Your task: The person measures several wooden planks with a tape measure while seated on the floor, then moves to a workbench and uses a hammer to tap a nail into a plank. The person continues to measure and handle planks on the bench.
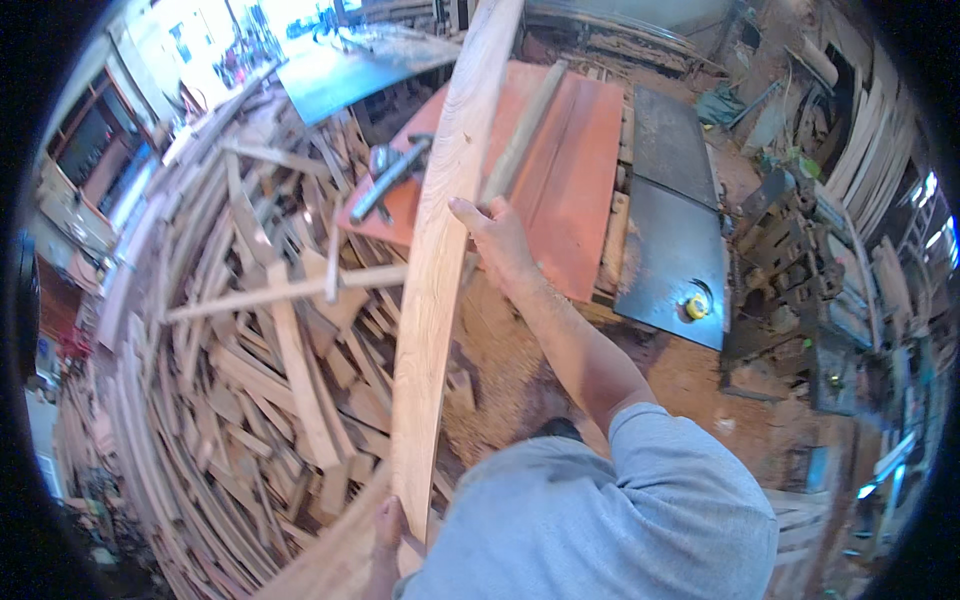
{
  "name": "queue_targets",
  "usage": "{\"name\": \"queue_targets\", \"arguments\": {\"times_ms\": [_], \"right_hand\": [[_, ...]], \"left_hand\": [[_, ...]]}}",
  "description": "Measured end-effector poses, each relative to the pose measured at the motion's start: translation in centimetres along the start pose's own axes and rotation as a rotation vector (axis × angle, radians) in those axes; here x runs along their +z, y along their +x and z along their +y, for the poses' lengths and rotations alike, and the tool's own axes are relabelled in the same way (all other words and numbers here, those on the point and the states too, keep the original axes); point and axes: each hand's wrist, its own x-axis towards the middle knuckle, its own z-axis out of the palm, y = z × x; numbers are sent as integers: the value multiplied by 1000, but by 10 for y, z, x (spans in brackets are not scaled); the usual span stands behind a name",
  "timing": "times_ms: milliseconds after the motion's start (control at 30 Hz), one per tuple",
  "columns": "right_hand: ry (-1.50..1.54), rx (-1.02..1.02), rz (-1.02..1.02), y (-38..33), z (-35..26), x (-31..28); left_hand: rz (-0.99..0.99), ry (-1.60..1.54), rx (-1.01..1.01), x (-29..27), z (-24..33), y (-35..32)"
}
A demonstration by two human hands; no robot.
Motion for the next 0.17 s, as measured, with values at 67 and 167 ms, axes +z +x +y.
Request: {"name": "queue_targets", "arguments": {"times_ms": [67, 167], "right_hand": [[-9, -101, -34, 11, -31, 18], [-48, -139, -81, 22, -69, 28]], "left_hand": [[140, 124, -17, 21, 25, 17], [36, 353, -147, 10, 49, 39]]}}
